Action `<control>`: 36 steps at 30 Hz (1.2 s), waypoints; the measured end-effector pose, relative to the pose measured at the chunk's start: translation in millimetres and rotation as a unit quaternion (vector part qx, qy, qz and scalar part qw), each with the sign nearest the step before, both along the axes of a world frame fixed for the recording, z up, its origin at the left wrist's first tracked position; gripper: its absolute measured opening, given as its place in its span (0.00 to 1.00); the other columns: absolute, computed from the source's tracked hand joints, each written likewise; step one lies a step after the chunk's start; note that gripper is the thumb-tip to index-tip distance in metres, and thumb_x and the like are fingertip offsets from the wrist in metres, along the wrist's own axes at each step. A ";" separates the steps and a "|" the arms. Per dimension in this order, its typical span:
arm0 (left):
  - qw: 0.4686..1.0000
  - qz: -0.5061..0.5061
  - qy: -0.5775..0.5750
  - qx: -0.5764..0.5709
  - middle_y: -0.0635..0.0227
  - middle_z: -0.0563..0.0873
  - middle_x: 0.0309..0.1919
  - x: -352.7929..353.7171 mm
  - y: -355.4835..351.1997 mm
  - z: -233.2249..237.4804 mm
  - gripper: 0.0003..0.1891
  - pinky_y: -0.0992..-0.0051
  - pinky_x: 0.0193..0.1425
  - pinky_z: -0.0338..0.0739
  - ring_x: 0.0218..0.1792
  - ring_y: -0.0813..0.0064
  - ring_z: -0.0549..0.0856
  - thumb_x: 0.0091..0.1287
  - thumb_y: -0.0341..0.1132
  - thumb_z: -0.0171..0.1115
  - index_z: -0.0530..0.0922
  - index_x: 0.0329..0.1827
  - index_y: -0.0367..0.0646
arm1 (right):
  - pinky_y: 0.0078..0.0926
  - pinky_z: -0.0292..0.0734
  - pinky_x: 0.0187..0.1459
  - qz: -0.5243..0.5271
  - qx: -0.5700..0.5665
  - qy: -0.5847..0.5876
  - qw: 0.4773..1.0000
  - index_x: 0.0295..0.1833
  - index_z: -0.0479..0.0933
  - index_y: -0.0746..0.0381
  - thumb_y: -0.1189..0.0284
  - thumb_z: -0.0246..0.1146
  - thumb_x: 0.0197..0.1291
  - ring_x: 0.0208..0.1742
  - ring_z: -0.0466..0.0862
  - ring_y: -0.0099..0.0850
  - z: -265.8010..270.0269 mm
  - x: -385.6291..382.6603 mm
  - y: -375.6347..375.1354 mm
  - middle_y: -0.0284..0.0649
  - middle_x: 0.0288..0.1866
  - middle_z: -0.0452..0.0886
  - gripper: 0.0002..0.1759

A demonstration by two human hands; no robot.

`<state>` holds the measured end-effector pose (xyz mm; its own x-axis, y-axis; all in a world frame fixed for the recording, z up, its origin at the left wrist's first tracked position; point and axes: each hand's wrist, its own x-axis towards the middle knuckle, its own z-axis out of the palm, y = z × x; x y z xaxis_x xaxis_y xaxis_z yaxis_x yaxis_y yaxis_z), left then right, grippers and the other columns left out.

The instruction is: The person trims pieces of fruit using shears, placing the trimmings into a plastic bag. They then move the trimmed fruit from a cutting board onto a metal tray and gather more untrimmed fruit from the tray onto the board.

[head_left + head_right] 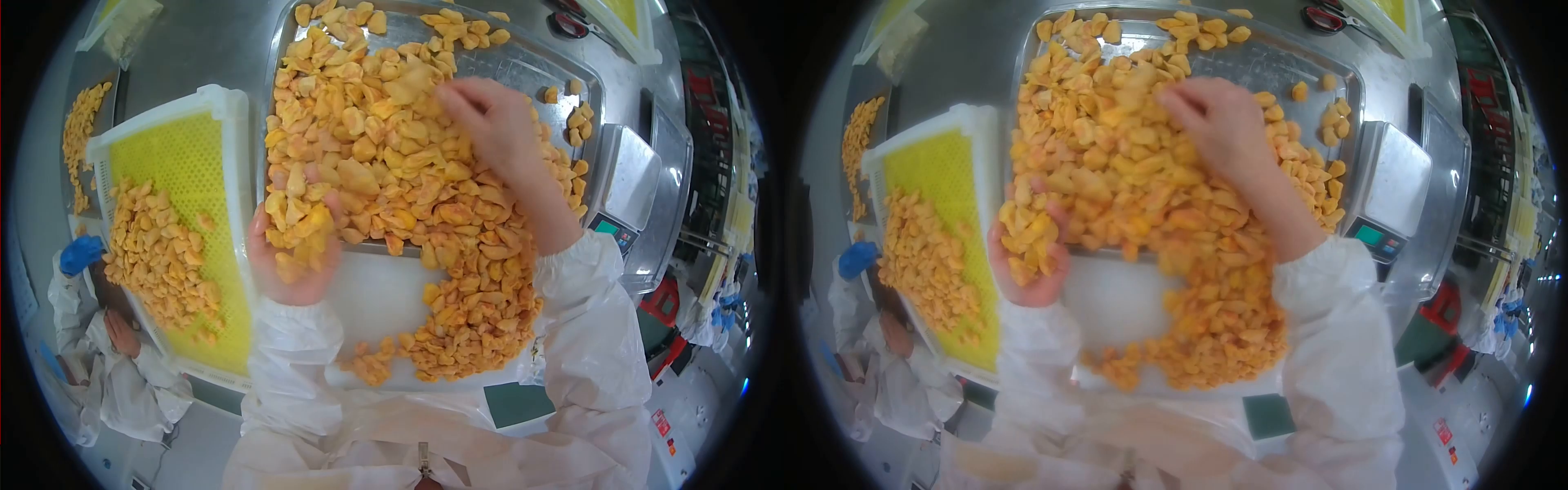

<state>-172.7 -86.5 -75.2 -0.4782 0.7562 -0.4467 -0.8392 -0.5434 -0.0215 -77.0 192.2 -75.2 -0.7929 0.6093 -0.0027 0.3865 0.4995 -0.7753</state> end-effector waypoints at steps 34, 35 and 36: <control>0.993 -0.107 0.004 0.041 0.73 0.64 0.73 2.4 17.9 12.2 0.23 0.56 0.53 0.79 0.67 0.63 0.68 0.74 0.43 0.46 0.65 0.72 0.56 | 0.32 0.80 0.55 -0.046 -0.612 0.303 0.730 0.71 0.58 0.76 0.65 0.41 0.70 0.58 0.81 0.48 -2.8 35.9 57.1 0.60 0.63 0.74 0.31; 0.995 -0.095 -0.003 0.023 0.70 0.64 0.72 3.1 17.3 12.2 0.24 0.55 0.51 0.81 0.66 0.60 0.68 0.74 0.43 0.46 0.64 0.72 0.55 | 0.32 0.80 0.54 -0.079 -0.578 0.281 0.762 0.68 0.63 0.74 0.65 0.44 0.69 0.58 0.81 0.46 -3.9 37.3 56.6 0.57 0.62 0.76 0.28; 0.997 -0.083 -0.009 0.006 0.67 0.64 0.72 3.8 16.0 12.2 0.24 0.53 0.49 0.83 0.66 0.57 0.68 0.74 0.44 0.46 0.63 0.73 0.54 | 0.31 0.80 0.53 -0.111 -0.543 0.259 0.791 0.65 0.67 0.72 0.65 0.47 0.69 0.57 0.82 0.45 -5.6 38.6 56.2 0.55 0.61 0.77 0.26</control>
<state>-168.9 -70.5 -63.0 -0.3384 0.8292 -0.4449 -0.9165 -0.3976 -0.0440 -38.4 248.5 -80.7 -0.7323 0.5953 -0.3306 -0.1378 -0.6050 -0.7842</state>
